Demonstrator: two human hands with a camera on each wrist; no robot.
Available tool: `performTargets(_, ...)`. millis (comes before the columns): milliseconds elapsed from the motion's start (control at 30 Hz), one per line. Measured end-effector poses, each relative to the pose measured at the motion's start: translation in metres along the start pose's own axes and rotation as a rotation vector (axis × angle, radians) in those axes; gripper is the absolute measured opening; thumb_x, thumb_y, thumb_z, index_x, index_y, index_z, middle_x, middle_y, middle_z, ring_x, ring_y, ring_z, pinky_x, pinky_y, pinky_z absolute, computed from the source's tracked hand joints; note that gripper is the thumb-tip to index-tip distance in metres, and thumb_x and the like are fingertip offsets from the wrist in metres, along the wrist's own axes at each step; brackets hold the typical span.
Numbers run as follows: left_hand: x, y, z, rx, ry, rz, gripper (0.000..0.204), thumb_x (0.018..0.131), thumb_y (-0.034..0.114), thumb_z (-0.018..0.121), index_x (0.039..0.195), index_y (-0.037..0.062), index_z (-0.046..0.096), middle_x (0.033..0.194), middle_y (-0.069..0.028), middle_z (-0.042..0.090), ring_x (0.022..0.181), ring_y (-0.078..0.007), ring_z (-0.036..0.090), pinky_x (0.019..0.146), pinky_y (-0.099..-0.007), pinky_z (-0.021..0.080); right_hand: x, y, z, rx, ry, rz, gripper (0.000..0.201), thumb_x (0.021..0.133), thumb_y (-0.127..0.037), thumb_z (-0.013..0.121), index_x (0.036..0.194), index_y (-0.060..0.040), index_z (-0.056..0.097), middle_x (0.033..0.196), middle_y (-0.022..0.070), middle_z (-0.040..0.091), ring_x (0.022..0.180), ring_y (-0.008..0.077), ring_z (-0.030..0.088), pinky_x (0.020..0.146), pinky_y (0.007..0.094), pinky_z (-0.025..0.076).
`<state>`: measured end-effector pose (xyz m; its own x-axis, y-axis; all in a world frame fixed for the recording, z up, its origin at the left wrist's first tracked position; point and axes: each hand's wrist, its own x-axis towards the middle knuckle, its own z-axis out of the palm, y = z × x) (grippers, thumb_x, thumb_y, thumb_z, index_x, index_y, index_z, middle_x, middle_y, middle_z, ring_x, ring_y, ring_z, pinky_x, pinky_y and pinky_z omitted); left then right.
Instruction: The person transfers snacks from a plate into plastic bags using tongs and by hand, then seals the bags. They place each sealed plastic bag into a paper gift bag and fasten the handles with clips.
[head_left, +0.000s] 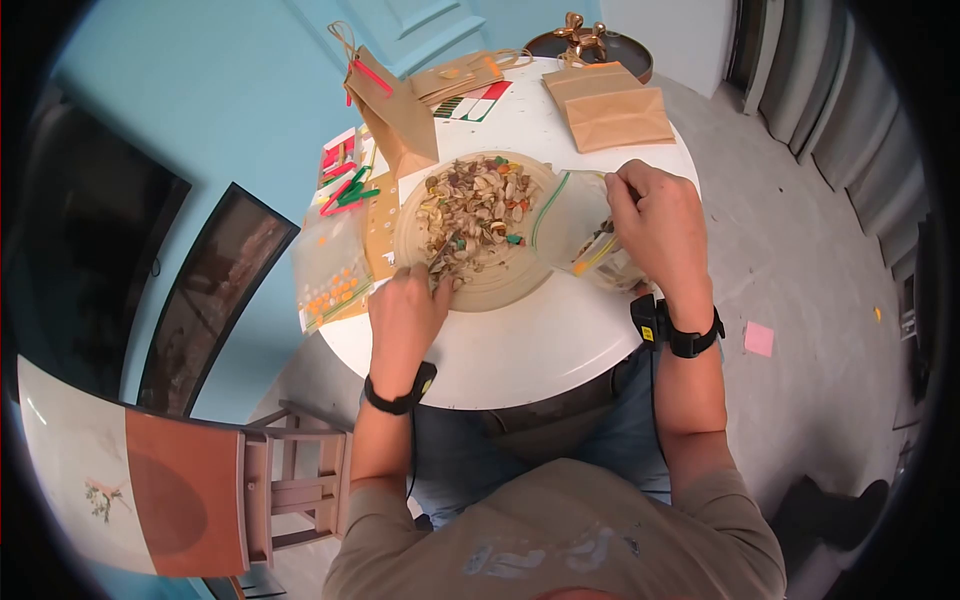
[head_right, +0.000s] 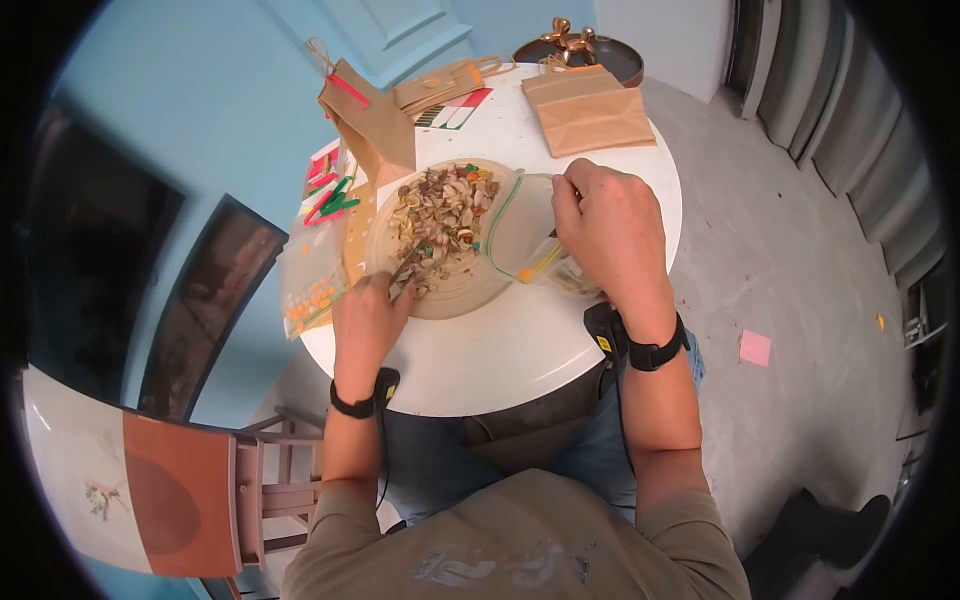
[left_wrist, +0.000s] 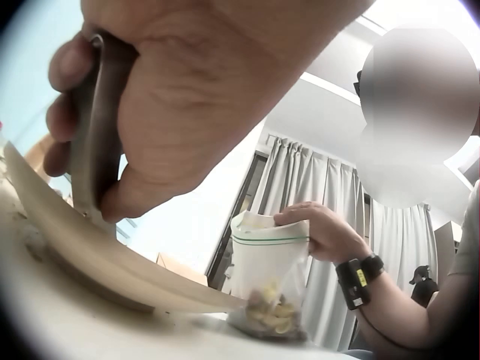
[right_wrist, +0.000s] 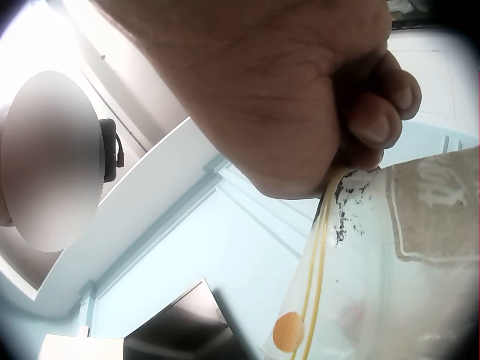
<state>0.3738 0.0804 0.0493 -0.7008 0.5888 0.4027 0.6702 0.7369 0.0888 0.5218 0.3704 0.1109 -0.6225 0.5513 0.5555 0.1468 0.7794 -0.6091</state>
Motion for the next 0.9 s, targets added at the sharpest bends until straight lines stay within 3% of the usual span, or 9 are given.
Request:
performTargets(300,-0.008,-0.025,-0.029,-0.133,0.097,-0.151,0.033,0.095,0.027,0.086,0.099,-0.0053,0.082,0.078,-0.0278,0.072,0.073,-0.0448,0.073,0.069,-0.0497,0.057,0.002,0.001,0.006,0.004,0.006,-0.036,0.024,0.100,-0.013,0.073,0.084,0.0040,0.074,0.076,0.0262,0.071,0.070,0.0455,0.070,0.071,0.0504,0.057)
performTargets(367,-0.010,-0.029,-0.034,-0.171,-0.011,-0.320,0.035,0.095,0.030,0.086,0.091,-0.0042,0.079,0.071,-0.0287,0.070,0.072,-0.0480,0.073,0.067,-0.0521,0.059,0.001,0.000,0.007,0.002,0.006,-0.035,0.024,0.100,-0.014,0.073,0.084,0.0040,0.075,0.076,0.0263,0.071,0.070,0.0455,0.070,0.071,0.0504,0.057)
performTargets(567,0.008,-0.037,-0.002,-0.155,-0.063,-0.180,0.042,0.094,0.035,0.084,0.086,-0.0049,0.080,0.074,-0.0307,0.071,0.075,-0.0507,0.073,0.070,-0.0552,0.059,0.000,-0.003,0.006,-0.018,-0.010,-0.018,0.024,0.100,-0.014,0.072,0.085,0.0038,0.075,0.076,0.0261,0.071,0.070,0.0452,0.070,0.071,0.0503,0.057)
performTargets(900,0.029,-0.006,0.006,-0.136,-0.083,-0.059,0.033,0.096,0.026,0.083,0.080,-0.0033,0.078,0.072,-0.0272,0.072,0.072,-0.0469,0.074,0.070,-0.0525,0.060,0.001,-0.003,0.009,0.011,-0.020,-0.036,0.025,0.100,-0.014,0.072,0.083,0.0039,0.073,0.074,0.0254,0.070,0.069,0.0449,0.069,0.070,0.0505,0.056)
